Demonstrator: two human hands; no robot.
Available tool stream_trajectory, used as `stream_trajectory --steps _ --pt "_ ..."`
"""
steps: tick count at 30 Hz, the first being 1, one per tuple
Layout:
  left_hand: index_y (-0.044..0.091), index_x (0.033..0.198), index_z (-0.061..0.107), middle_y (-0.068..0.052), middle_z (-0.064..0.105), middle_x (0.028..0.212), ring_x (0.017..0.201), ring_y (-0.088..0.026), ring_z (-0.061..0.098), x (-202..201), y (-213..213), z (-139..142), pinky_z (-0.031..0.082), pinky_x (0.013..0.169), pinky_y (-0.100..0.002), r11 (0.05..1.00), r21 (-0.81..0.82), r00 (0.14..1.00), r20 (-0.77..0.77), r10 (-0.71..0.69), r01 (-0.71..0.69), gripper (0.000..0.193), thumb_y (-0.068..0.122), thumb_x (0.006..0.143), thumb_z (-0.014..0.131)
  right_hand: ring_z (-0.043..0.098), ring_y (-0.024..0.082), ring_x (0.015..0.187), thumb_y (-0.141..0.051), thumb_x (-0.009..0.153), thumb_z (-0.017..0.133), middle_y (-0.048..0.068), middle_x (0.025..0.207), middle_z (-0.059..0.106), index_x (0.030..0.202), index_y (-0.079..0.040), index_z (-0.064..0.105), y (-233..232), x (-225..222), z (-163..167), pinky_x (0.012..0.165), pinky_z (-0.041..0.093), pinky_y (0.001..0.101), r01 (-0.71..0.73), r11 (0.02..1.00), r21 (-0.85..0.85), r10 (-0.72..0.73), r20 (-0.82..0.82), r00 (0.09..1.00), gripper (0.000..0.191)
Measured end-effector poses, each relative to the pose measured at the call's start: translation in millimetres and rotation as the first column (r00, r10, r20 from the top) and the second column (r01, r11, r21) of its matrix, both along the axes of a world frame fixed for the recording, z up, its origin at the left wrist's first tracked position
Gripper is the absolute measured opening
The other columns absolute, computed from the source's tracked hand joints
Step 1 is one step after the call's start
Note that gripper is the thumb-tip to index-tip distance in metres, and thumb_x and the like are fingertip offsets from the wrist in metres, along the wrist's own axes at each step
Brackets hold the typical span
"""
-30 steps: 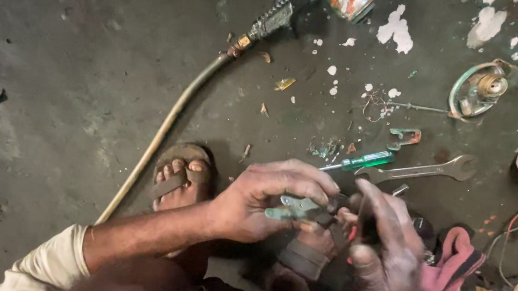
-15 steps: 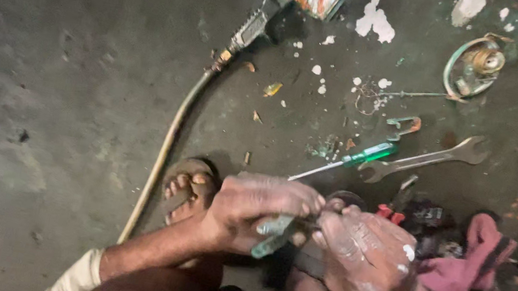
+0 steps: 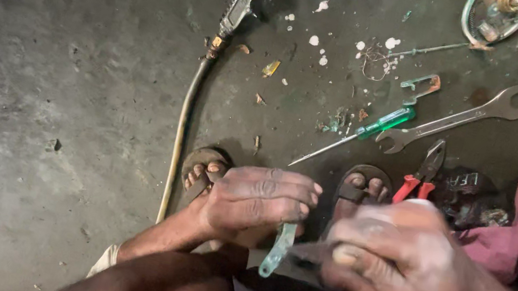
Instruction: The person sits on the workshop floor and files a small metal component by hand, repeatedly working the file across the part's edges and turning it over to file different sides. They continue shaping the part throughout the episode while other tools lie on the floor nearby.
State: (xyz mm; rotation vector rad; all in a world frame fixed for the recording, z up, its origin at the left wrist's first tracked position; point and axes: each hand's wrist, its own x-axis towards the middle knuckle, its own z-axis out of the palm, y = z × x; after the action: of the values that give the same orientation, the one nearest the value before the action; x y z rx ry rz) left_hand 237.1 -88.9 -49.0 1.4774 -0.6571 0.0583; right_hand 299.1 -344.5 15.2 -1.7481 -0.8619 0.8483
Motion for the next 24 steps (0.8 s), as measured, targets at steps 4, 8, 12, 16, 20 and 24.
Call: stream_trajectory --steps 4,8,12,16,20,24 --pt "-0.006 0.112 0.062 -0.019 0.072 0.108 0.110 -0.038 0.075 -4 -2 -5 0.066 0.097 -0.048 0.997 -0.050 0.997 -0.040 0.063 -0.065 0.029 -0.015 0.085 0.069 0.069 0.025 0.067 -0.019 0.088 0.074 0.007 0.073 0.066 0.093 -0.004 0.068 1 2 12 0.068 0.056 0.0405 -0.003 0.998 -0.064 0.030 0.426 0.904 0.018" --pt "-0.004 0.114 0.060 -0.019 0.071 0.111 0.111 -0.036 0.074 -8 -6 -11 0.065 0.096 -0.045 0.997 -0.048 0.995 -0.082 0.050 -0.054 0.036 -0.007 0.086 0.082 0.070 0.025 0.071 -0.023 0.084 0.078 0.007 0.077 0.068 0.098 -0.002 0.069 7 -5 15 0.074 0.059 0.0426 0.054 0.996 -0.065 0.005 0.682 0.731 0.027" --pt "-0.002 0.114 0.061 -0.019 0.072 0.110 0.109 -0.035 0.075 -4 -6 -7 0.065 0.096 -0.044 0.997 0.015 0.996 -0.058 0.072 -0.072 0.034 -0.007 0.086 0.081 0.070 0.024 0.073 -0.021 0.083 0.082 0.006 0.079 0.069 0.101 0.000 0.070 13 -16 9 0.079 0.062 0.0444 0.104 0.992 -0.068 -0.018 0.751 0.660 0.030" --pt "-0.001 0.124 0.060 -0.019 0.070 0.120 0.113 -0.035 0.073 5 7 21 0.061 0.099 -0.043 0.997 0.049 0.987 -0.153 -0.059 0.067 0.028 -0.004 0.096 0.063 0.067 0.025 0.066 -0.022 0.087 0.079 0.007 0.076 0.068 0.099 -0.002 0.071 8 -21 3 0.062 0.055 0.0403 0.058 0.996 -0.064 -0.011 0.567 0.824 0.025" --pt "-0.005 0.129 0.050 -0.025 0.060 0.128 0.121 -0.042 0.062 1 28 79 0.050 0.107 -0.049 0.996 -0.010 0.920 -0.382 -0.085 0.088 0.036 -0.002 0.094 0.060 0.067 0.026 0.064 -0.017 0.090 0.078 0.008 0.077 0.069 0.099 -0.003 0.073 5 -21 -5 0.057 0.052 0.0362 0.039 0.998 0.052 -0.042 0.048 0.998 0.017" --pt "-0.002 0.112 0.063 -0.019 0.073 0.116 0.115 -0.035 0.076 5 4 33 0.065 0.098 -0.040 0.996 0.087 0.986 -0.168 0.016 -0.001 0.014 -0.005 0.100 0.061 0.065 0.024 0.060 -0.022 0.088 0.082 0.005 0.069 0.063 0.097 -0.010 0.077 1 -20 0 0.057 0.050 0.0373 0.073 0.997 -0.038 -0.070 0.081 0.994 0.016"
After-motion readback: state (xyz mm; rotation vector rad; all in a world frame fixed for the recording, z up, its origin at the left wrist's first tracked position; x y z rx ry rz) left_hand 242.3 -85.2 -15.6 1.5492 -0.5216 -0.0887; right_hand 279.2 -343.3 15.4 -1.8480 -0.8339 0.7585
